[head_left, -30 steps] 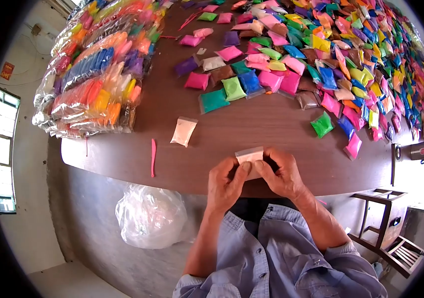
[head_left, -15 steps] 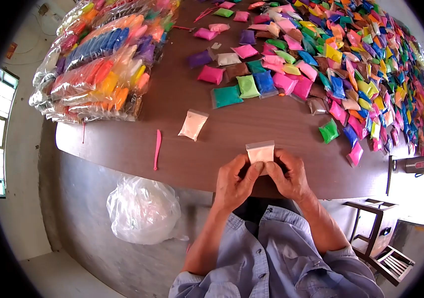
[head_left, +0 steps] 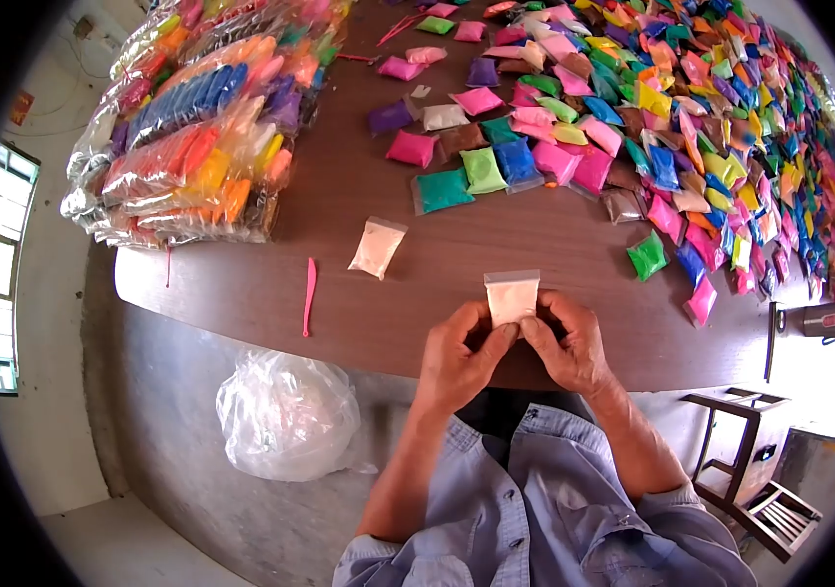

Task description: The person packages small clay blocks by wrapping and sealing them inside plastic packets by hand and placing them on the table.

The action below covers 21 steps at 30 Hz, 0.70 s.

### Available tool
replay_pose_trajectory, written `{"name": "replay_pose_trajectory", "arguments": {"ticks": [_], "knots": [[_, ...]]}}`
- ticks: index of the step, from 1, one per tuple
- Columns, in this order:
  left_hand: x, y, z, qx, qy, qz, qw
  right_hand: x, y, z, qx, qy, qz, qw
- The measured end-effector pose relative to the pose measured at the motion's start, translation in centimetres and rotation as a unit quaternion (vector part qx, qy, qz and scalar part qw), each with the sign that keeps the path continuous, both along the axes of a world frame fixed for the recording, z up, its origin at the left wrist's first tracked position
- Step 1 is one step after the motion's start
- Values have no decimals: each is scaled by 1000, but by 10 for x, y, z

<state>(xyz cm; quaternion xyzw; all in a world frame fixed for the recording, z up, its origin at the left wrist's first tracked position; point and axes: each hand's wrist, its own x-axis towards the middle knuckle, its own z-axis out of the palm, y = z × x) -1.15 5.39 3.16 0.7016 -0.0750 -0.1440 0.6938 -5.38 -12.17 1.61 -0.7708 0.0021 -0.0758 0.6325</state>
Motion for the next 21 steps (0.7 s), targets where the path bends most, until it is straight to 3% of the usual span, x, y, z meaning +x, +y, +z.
{"name": "replay_pose_trajectory", "arguments": {"ticks": [2,5,8,14,17,21], "knots": [[3,4,5,62,-6,-69,996,-1,-1,-1,5,10,0,1000],[2,1,3,40,-9,-54,998,1,-1,-1,81,30,-19,996],[1,1,-5,-20,10,-37,999,1,-1,-6,63,29,-22,997],[3,4,-6,38,9,-47,998,4,0,-3,20,-5,-17,1000],[2,1,1,34,9,-46,998,3,-2,-3,61,20,-26,998],[5,5,-3,8,-9,-55,998,4,-6,-12,2,-23,-18,1000]]}}
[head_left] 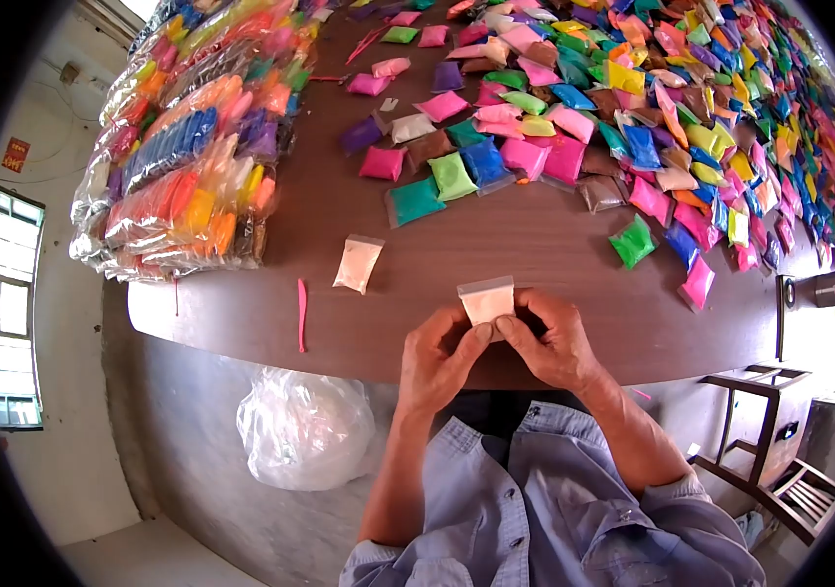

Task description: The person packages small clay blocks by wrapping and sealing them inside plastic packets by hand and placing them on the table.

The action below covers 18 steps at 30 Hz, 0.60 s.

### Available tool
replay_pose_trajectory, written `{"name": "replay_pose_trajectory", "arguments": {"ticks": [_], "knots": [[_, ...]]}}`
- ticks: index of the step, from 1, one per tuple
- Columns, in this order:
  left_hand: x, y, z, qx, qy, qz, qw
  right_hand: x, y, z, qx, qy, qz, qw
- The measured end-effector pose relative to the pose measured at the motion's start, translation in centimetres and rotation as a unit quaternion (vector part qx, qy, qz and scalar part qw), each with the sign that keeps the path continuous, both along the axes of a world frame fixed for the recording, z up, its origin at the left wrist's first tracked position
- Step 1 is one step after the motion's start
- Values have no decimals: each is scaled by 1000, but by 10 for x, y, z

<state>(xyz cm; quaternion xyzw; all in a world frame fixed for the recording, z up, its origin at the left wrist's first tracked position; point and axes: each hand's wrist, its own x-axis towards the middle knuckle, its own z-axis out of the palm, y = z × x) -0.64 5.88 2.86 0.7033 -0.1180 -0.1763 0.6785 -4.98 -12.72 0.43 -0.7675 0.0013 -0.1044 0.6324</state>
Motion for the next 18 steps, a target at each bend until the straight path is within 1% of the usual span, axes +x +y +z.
{"name": "replay_pose_trajectory", "arguments": {"ticks": [2,4,5,8,10,11,13,17,18], "knots": [[0,3,-3,49,-18,-7,999,0,0,-1,-12,-5,6,1000],[-1,4,-11,34,-13,-7,999,-1,4,1,28,26,0,999],[-2,4,-13,17,-9,-7,1000,-1,4,3,28,26,0,999],[-2,4,-10,47,-14,-11,999,-1,4,6,43,35,-4,998],[-3,-1,0,25,5,-3,1000,0,3,1,65,19,-1,998],[-3,-3,3,3,24,5,1000,-1,2,1,65,19,-1,998],[-2,-1,1,13,8,4,1000,-2,-1,3,4,23,8,1000],[-3,4,-9,39,-16,9,999,-3,-1,8,0,30,18,999],[-3,5,-12,39,-16,10,999,-3,-1,12,8,52,21,998]]}}
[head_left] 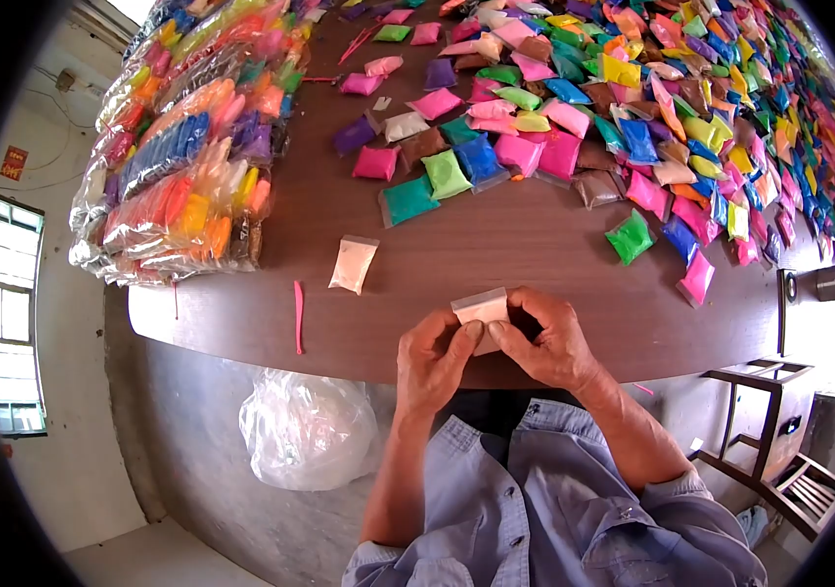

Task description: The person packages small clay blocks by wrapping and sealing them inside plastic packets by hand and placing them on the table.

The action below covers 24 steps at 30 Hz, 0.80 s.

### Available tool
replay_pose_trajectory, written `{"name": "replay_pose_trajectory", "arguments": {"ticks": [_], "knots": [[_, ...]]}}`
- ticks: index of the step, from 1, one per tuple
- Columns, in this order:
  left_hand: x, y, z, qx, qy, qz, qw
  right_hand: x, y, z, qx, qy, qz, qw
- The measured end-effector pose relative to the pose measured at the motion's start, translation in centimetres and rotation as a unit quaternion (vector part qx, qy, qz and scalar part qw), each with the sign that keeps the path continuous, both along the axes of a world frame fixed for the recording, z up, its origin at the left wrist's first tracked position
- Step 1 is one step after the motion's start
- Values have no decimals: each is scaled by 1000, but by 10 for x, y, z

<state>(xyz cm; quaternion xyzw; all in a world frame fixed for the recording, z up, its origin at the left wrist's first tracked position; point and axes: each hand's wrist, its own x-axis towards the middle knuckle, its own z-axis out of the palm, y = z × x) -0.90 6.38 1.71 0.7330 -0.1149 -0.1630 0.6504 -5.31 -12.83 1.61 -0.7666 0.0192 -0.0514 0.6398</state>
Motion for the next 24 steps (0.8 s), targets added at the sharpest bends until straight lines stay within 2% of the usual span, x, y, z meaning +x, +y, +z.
{"name": "replay_pose_trajectory", "arguments": {"ticks": [3,8,10,14,16,17,20,24], "knots": [[0,1,-1,12,6,-9,1000,1,2,-3,24,2,-10,1000],[-1,-7,13,-53,24,19,998,1,3,-7,32,-23,-26,999],[-1,-8,10,-48,12,22,999,2,-1,-7,-44,-69,-8,997],[-1,-1,0,-41,5,3,999,0,1,0,-45,-20,10,999],[-2,-3,-1,-55,8,5,998,1,6,4,35,-5,-23,999],[-2,-4,-2,-69,10,8,998,1,5,5,35,-5,-22,999],[-3,-9,15,-36,34,22,999,3,3,6,20,-30,-25,999],[-2,-8,6,-56,11,28,998,3,0,4,-21,-62,-5,998]]}}
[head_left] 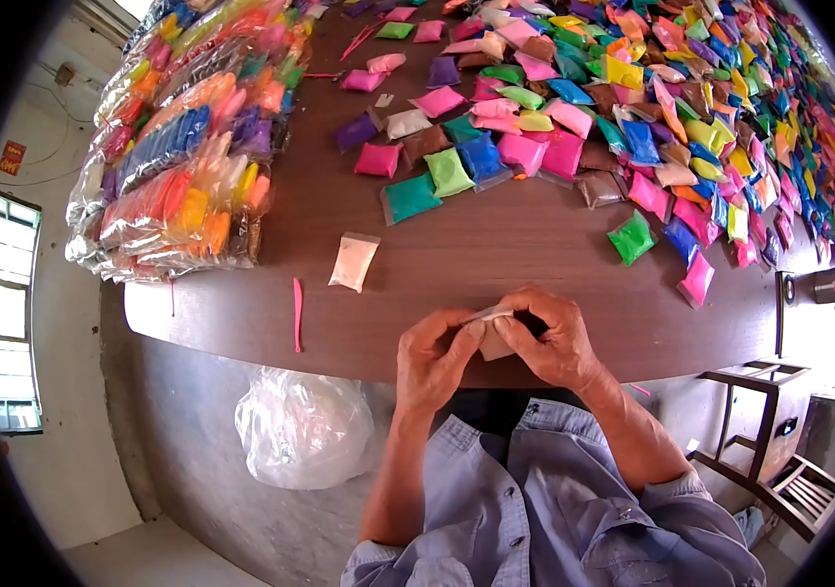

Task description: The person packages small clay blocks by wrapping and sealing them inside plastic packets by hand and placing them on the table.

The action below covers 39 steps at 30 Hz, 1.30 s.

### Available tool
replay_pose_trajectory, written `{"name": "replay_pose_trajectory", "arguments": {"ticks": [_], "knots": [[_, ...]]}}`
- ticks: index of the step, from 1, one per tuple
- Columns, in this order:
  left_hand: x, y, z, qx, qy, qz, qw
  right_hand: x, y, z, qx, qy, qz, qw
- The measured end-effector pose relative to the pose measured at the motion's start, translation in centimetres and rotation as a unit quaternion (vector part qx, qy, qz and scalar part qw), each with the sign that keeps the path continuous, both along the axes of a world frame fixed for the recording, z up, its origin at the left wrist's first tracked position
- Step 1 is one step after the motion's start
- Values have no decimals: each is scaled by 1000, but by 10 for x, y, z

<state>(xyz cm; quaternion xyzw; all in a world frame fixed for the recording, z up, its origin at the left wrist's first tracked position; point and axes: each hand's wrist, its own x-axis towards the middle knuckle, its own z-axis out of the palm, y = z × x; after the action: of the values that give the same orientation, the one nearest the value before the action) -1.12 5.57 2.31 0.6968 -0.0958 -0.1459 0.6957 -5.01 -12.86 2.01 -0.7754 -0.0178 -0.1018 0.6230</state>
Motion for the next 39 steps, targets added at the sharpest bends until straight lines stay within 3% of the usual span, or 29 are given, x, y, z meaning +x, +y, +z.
{"name": "replay_pose_trajectory", "arguments": {"ticks": [11,19,26,28,29,31,35,39], "knots": [[-2,0,-3,-17,6,12,1000,-3,5,-3,43,15,-18,999],[-6,-2,-10,42,-71,63,995,-2,6,-5,-14,-22,-35,999],[-13,-4,-2,-17,-51,69,996,-4,5,-6,1,-9,-19,1000],[-10,-1,11,125,-29,-5,992,-2,4,-10,-15,-24,-7,1000],[-9,-1,9,126,-33,-6,991,-3,4,-9,-13,-27,-9,1000],[-8,3,-2,91,-58,1,994,-2,5,-4,-77,-46,-9,996],[-8,5,-11,79,-2,-2,997,-2,10,-2,-54,1,-13,998],[-3,4,-27,45,-74,-13,996,0,7,-8,-82,-51,-20,995]]}}
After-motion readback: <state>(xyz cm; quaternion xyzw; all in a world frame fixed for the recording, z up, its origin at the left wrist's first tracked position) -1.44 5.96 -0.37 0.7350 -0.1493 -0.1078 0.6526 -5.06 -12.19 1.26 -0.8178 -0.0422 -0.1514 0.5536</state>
